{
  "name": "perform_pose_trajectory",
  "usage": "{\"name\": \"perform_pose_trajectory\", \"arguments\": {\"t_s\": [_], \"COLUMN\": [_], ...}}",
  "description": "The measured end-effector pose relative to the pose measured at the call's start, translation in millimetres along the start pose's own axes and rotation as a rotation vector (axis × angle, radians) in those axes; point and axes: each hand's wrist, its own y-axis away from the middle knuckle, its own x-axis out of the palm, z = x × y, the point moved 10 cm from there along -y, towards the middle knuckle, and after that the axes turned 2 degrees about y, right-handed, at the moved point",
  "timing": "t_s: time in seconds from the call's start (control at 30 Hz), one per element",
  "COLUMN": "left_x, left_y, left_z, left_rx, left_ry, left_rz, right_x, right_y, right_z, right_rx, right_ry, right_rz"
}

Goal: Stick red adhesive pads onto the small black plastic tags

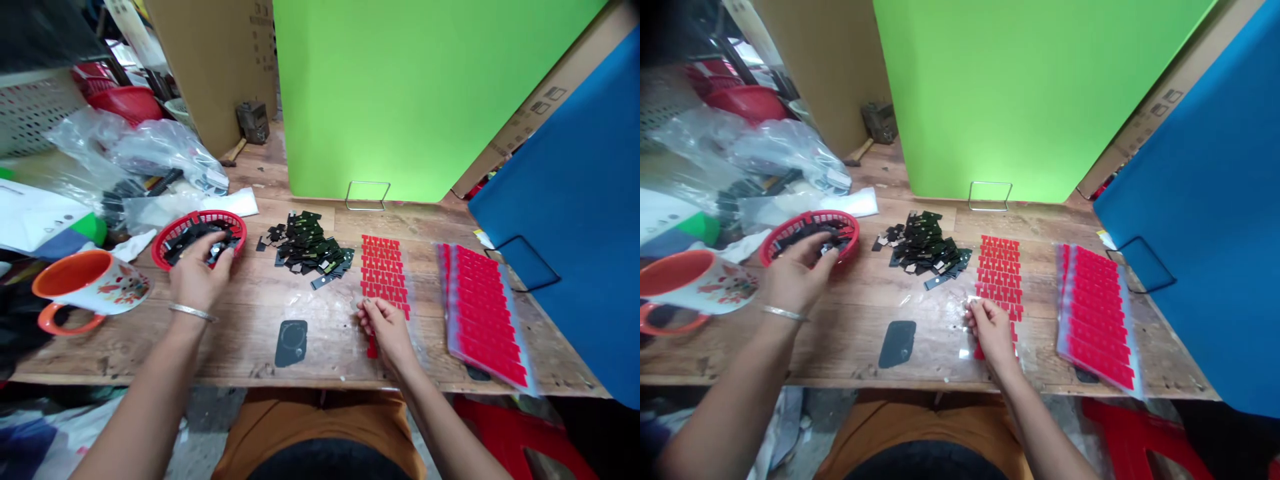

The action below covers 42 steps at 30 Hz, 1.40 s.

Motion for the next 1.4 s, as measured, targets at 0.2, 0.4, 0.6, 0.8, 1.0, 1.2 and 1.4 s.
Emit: {"name": "perform_pose_trajectory", "arguments": {"t_s": [0.2,0.4,0.6,0.8,1.0,1.2,1.4], "left_x": [70.5,142.0,151.2,127.6,99.9,118.2,122.4], "left_y": [34.0,92.5,90.0,113.0,153.0,152.2,158.6], "left_z": [-33.1,-55.5,-49.2,-69.9,-106.6,-80.3,-83.0], "left_rx": [0.266,0.243,0.186,0.267,0.463,0.195,0.366], "left_ry": [-0.207,-0.274,-0.272,-0.091,0.149,0.230,0.098], "left_rz": [0.353,0.495,0.578,0.604,0.609,0.755,0.679], "right_x": [20.1,20.3,14.4,17.1,20.1,18.9,25.2], "right_y": [3.7,7.0,8.4,5.3,0.2,7.4,28.7], "right_z": [4.2,9.0,4.2,-0.2,-1.0,9.4,45.8], "right_rx": [-0.026,-0.059,-0.048,0.007,0.046,-0.090,-0.620], "right_ry": [0.058,0.114,0.092,-0.062,-0.143,0.028,0.577], "right_rz": [0.054,0.078,0.075,0.050,0.121,0.137,0.087]}}
